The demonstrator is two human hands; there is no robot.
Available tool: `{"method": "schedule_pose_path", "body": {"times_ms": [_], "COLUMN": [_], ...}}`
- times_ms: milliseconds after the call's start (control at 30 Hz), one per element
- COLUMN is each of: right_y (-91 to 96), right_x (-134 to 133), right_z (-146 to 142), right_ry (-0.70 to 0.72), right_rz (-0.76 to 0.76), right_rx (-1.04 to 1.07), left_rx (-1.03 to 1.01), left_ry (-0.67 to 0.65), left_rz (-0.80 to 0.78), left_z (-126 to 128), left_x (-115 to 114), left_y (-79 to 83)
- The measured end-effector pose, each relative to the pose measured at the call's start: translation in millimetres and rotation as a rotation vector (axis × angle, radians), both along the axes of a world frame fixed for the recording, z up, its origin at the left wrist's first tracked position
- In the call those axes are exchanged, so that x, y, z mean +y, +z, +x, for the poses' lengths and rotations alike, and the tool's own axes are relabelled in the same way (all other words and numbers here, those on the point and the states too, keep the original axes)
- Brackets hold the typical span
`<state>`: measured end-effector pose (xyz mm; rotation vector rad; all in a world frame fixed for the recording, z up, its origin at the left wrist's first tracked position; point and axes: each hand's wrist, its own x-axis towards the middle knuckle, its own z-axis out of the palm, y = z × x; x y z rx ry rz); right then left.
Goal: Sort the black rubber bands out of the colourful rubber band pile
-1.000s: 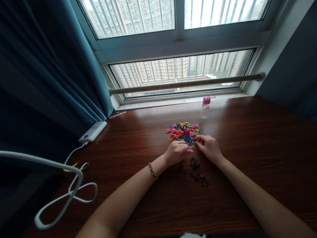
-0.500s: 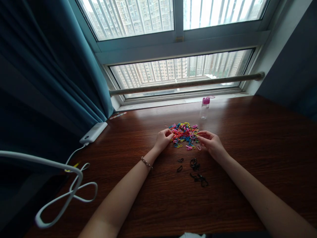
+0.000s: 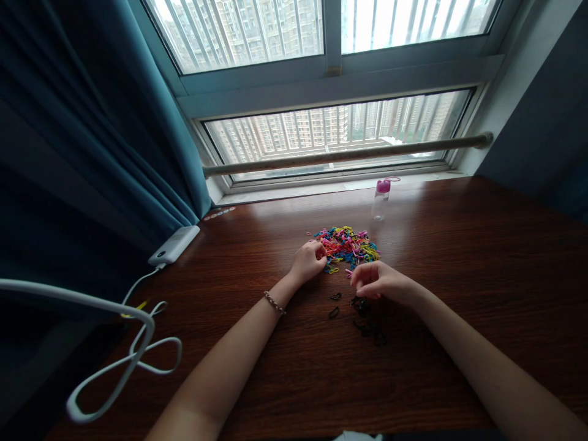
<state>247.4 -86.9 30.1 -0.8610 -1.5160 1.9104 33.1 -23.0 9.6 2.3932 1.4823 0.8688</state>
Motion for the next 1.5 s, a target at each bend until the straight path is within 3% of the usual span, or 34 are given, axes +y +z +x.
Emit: {"method": "schedule_pose_path", "body": {"times_ms": [333,433,600,733,933,1100,1267,1500], "right_y": [3.7,1.0,-11.7,-22.7,-30.6,-33.8,-41.0,-49.7], "right_x": [-0.6,2.2,16.2,29.3,39.4,41.1,45.5,52.0], "right_z": [-1.1,-1.1,8.1,21.1,33.7,33.9,34.7,37.4], "right_ry": [-0.036,-0.238,-0.717,-0.927,-0.872,-0.792,-0.761,-0.678], "right_rz": [0.029,0.08,0.191,0.386,0.859,0.928,0.948,0.986], "right_rx": [-0.044,-0.004,0.046,-0.135,-0.555,-0.646,-0.7,-0.745], "left_rx": [-0.166,-0.246,-0.339,-0.357,-0.088,0.157,0.144,-0.036], "left_ry": [0.008,0.02,0.003,-0.11,-0.491,-0.728,-0.691,-0.451], "left_rz": [-0.028,-0.014,0.043,0.108,0.249,0.369,0.353,0.316], "left_z": [-1.2,-2.0,-1.2,5.3,26.6,42.6,42.3,18.9], "left_x": [3.4,3.2,-0.1,-9.7,-40.7,-61.6,-60.5,-33.2], "left_y": [-1.4,-0.9,0.2,1.3,9.1,18.5,15.6,9.2]}}
